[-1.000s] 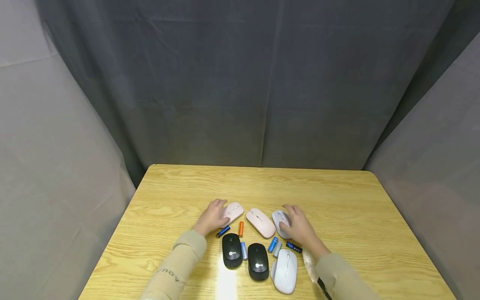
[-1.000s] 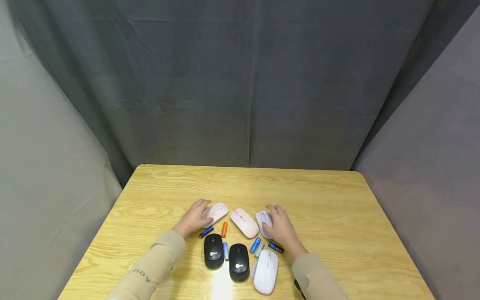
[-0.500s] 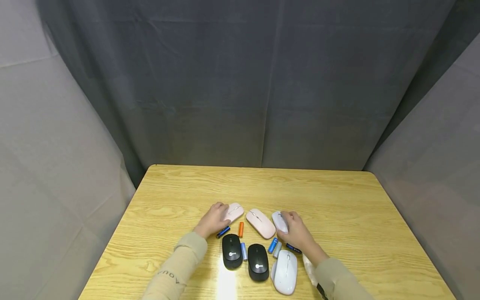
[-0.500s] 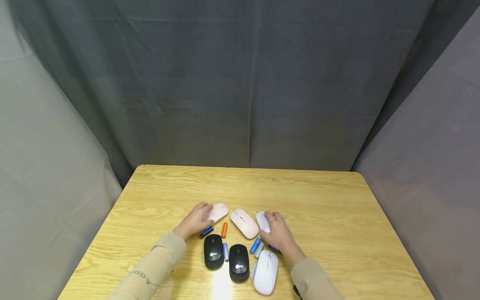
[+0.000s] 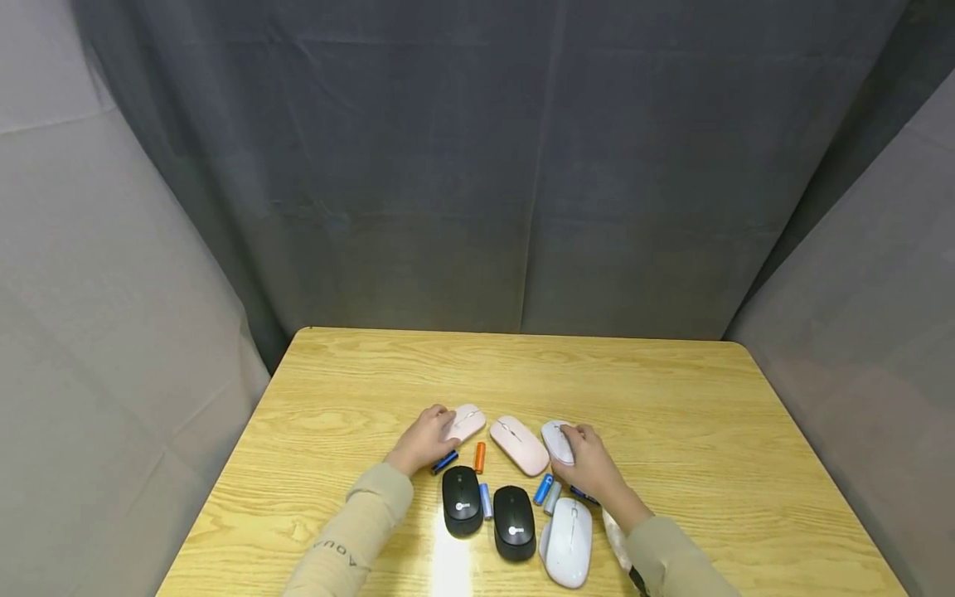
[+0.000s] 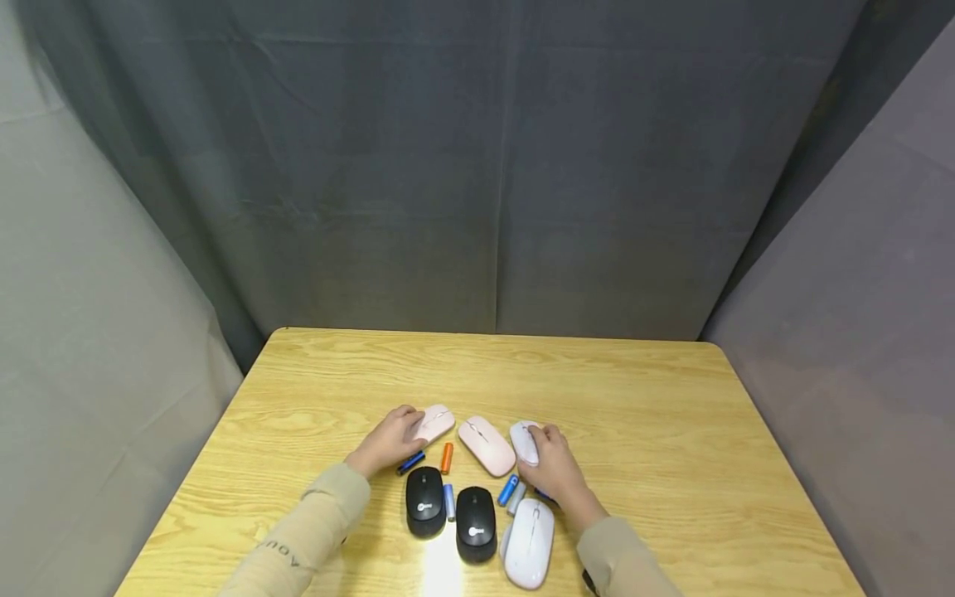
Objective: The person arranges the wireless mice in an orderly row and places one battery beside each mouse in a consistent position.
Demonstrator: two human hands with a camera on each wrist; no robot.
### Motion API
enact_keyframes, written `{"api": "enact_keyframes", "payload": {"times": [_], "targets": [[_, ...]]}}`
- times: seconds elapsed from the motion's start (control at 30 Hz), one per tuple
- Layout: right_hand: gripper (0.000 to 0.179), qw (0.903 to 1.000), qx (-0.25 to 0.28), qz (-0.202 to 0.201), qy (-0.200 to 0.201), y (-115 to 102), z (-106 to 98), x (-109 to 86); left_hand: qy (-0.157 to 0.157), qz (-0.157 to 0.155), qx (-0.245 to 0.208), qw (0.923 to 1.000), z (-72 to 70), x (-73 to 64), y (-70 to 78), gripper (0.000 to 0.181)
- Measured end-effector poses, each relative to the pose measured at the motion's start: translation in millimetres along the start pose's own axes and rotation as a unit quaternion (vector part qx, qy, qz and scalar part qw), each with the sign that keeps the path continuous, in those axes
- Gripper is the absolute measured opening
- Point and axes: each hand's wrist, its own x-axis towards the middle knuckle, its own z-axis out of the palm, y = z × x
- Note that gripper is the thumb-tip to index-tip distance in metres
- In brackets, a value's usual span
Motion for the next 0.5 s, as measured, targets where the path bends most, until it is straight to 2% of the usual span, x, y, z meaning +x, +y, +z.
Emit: {"api": "enact_keyframes", "payload": {"times": [0.2, 0.37, 0.5], "targets": [[0.061, 1.0, 0.009, -0.002, 0.003, 0.5, -0.6, 1.1, 0.003, 0.001, 0.003, 1.0, 1.0, 0.3, -1.1, 0.053], [0.061, 0.9994, 0.016, -0.012, 0.028, 5.9, -4.3, 5.7, -0.002, 0.0, 0.003, 1.0, 1.3, 0.0, -0.9, 0.053], [0.063, 0.9987, 0.025, -0.004, 0.044, 11.6, -13.4, 12.8, -0.001, 0.001, 0.003, 1.0, 2.0, 0.5, -2.0, 0.054]]}}
